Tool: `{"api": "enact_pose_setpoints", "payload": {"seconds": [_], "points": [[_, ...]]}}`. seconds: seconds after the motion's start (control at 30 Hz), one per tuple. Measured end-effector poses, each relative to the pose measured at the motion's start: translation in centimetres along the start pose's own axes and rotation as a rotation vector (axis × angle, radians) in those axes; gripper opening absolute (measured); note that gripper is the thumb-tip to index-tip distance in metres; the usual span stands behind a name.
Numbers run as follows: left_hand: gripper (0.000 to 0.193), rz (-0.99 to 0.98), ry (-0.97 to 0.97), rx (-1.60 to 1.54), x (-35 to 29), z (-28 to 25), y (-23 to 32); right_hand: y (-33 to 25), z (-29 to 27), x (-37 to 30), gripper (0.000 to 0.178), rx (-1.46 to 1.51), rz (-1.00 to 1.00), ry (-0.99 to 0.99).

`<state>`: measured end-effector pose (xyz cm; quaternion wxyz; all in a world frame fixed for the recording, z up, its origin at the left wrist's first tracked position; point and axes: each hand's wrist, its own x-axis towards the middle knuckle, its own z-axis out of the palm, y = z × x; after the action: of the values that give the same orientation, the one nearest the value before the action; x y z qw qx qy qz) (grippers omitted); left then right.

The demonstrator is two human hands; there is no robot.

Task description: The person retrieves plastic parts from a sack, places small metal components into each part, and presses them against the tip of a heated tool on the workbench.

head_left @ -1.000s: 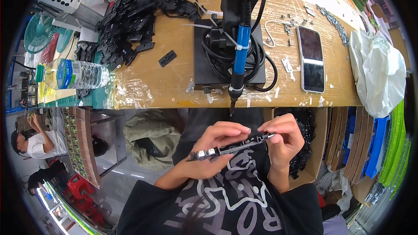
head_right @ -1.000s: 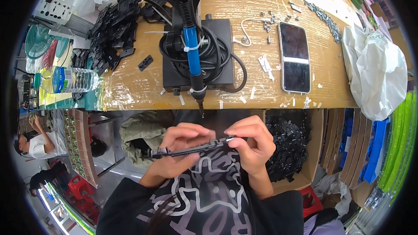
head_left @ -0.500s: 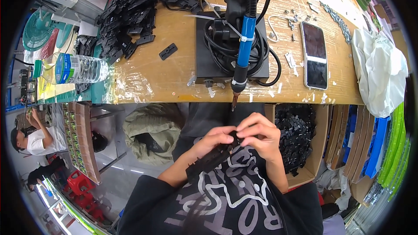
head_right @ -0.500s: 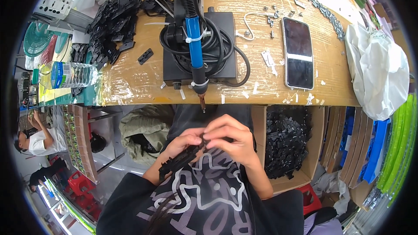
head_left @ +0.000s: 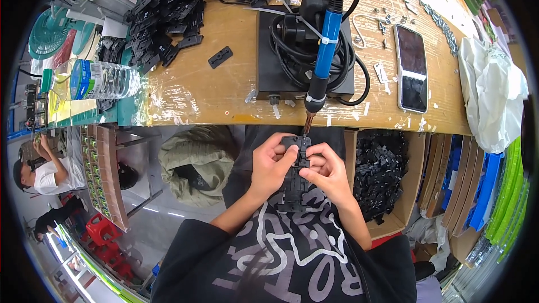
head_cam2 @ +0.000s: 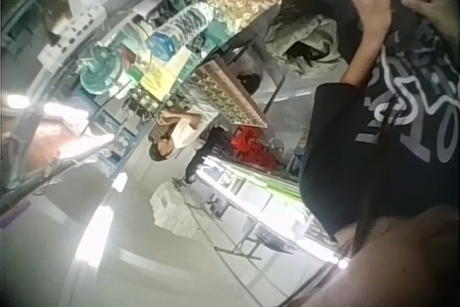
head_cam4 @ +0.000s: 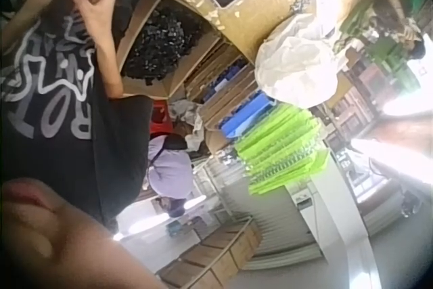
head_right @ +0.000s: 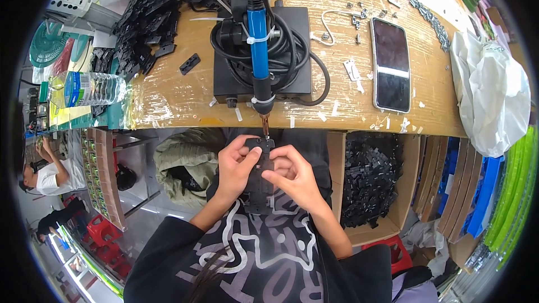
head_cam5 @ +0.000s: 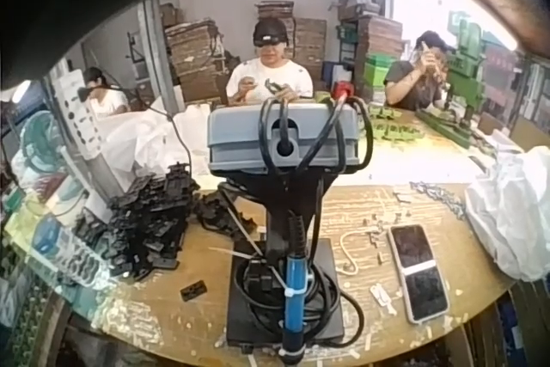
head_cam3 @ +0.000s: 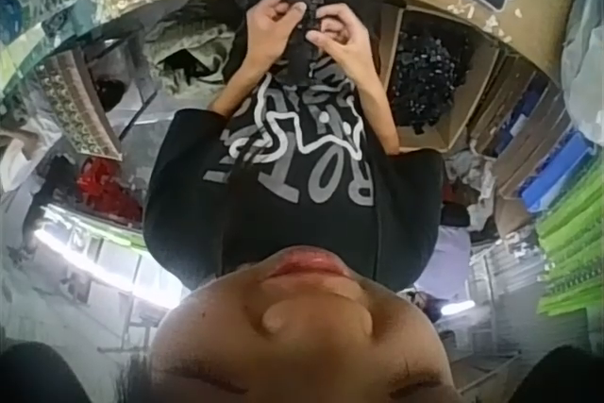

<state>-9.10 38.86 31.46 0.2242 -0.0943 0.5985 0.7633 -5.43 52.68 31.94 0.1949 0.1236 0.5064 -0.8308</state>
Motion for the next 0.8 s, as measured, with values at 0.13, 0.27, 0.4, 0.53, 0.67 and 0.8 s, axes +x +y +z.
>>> {"api": "enact_pose_setpoints", "payload": {"seconds": [0.13, 0.27, 0.4, 0.53, 0.67, 0.8], "points": [[0.018, 0.003, 0.002, 0.007, -0.1, 0.24, 0.41, 0.04, 0.08, -0.15, 0.027, 0.001, -0.018, 0.022], [0.018, 0.01, 0.013, -0.014, -0.06, 0.27, 0.25, 0.07, -0.05, -0.24, 0.026, -0.015, -0.062, 0.006], [0.018, 0.019, 0.015, 0.006, -0.02, 0.19, 0.19, -0.04, 0.28, -0.31, 0.026, -0.001, -0.065, 0.026], [0.018, 0.014, 0.027, -0.028, -0.07, 0.27, 0.25, 0.06, 0.56, -0.25, 0.026, -0.018, -0.068, 0.048], [0.017, 0.024, 0.041, -0.027, -0.02, 0.33, 0.17, 0.23, 0.17, -0.11, 0.026, -0.021, -0.075, 0.033], [0.017, 0.02, 0.04, -0.001, 0.02, 0.24, 0.31, 0.1, 0.38, -0.08, 0.026, -0.007, -0.07, 0.045]]}}
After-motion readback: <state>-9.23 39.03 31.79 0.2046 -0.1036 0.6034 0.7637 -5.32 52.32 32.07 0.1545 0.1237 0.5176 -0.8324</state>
